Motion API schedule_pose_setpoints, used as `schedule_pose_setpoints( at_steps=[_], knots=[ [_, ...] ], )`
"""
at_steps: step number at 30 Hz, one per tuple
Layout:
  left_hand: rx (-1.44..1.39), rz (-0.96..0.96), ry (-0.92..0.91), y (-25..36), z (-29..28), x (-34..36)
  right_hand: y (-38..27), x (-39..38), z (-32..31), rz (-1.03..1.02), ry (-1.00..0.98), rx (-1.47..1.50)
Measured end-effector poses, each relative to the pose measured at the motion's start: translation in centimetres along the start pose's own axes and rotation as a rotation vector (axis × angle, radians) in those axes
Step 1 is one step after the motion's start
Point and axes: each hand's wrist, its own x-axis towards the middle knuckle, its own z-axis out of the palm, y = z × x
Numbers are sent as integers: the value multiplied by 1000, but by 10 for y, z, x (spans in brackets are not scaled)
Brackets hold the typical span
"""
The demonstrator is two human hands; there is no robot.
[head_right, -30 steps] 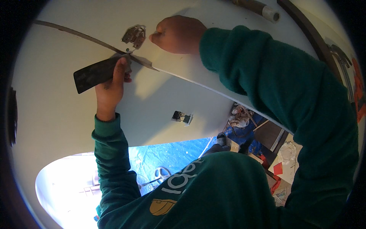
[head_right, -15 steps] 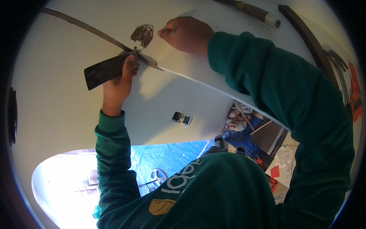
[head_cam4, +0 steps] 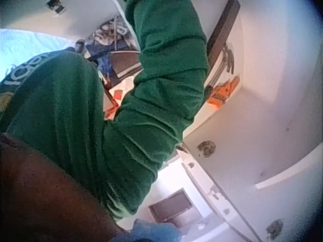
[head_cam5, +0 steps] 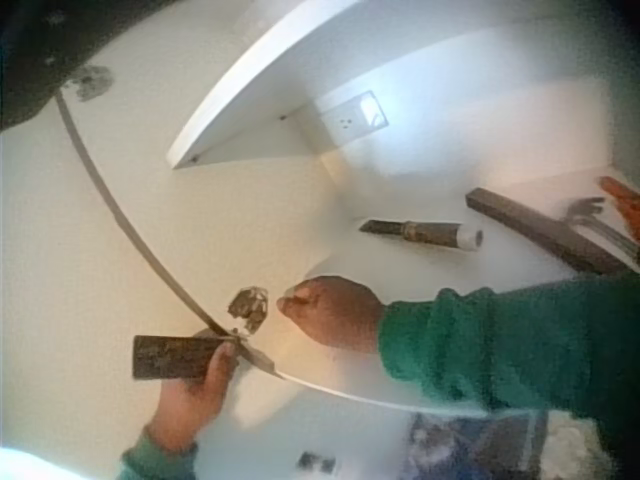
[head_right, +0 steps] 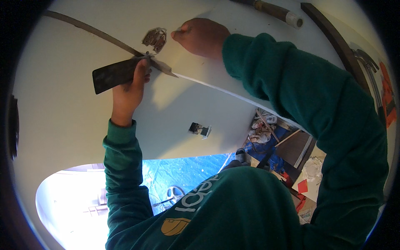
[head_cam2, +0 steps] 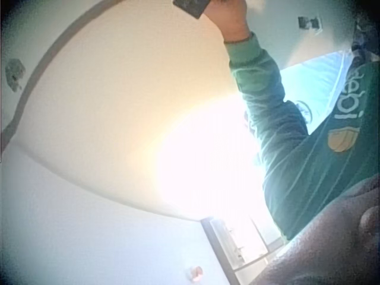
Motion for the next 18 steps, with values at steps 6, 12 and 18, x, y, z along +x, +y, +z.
schedule_pose_setpoints(
  at_steps=[6,12,18],
  knots=[
    [16,49,41,-3,3,0,-8,-4,-1,56,-21,29],
    [236,167,45,-5,4,3,-18,-10,-7,50,-10,-9],
    [201,152,-4,2,-3,6,-8,-11,-6,32,28,22]
  ],
)
